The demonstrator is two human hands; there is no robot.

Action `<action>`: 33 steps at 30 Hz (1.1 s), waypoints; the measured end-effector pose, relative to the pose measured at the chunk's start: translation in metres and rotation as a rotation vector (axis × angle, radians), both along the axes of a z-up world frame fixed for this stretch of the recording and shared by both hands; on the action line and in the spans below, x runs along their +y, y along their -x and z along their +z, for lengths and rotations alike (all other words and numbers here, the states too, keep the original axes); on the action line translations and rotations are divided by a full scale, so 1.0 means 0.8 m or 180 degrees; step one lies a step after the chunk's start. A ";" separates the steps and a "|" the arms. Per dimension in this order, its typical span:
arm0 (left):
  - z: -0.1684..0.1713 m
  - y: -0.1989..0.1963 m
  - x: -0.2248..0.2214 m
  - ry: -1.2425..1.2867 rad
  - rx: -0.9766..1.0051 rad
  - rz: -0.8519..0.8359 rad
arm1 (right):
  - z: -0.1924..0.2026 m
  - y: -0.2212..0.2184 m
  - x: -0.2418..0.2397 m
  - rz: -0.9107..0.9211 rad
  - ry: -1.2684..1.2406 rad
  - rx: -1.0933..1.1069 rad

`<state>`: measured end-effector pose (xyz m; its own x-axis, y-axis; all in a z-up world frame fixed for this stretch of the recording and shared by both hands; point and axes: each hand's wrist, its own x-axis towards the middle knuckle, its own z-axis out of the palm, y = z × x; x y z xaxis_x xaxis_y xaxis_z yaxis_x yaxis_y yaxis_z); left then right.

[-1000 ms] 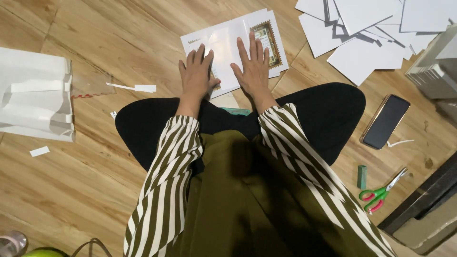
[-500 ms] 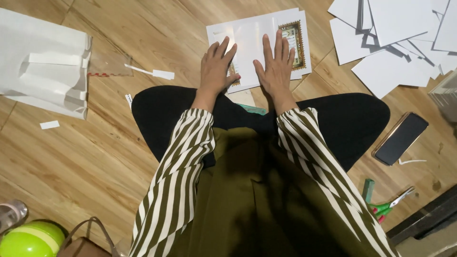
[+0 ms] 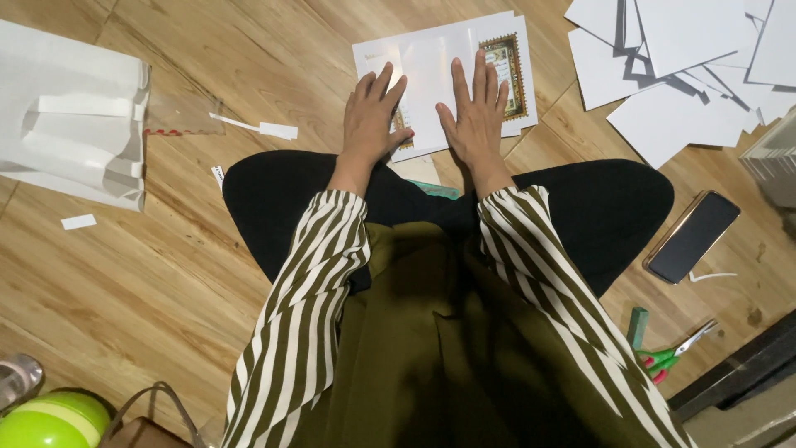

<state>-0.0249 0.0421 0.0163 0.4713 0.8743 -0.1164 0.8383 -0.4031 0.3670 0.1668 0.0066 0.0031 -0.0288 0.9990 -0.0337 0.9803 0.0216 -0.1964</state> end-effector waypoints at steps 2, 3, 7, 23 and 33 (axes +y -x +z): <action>-0.002 0.001 -0.001 -0.0026 -0.0031 -0.0012 | -0.001 0.000 -0.001 0.0002 -0.0014 0.0015; -0.003 0.002 -0.001 -0.0051 -0.0062 -0.0024 | -0.001 0.000 -0.001 0.0004 -0.0029 0.0030; 0.009 -0.004 0.000 -0.0063 -0.0037 -0.0016 | -0.002 0.001 -0.001 0.0008 -0.0051 -0.0001; -0.097 -0.141 -0.021 -0.0999 0.1038 -0.0028 | -0.004 -0.034 -0.021 -0.1041 0.0867 0.0303; -0.065 -0.140 -0.025 -0.1115 0.0827 -0.0054 | 0.014 -0.045 -0.020 -0.2677 0.0989 0.0712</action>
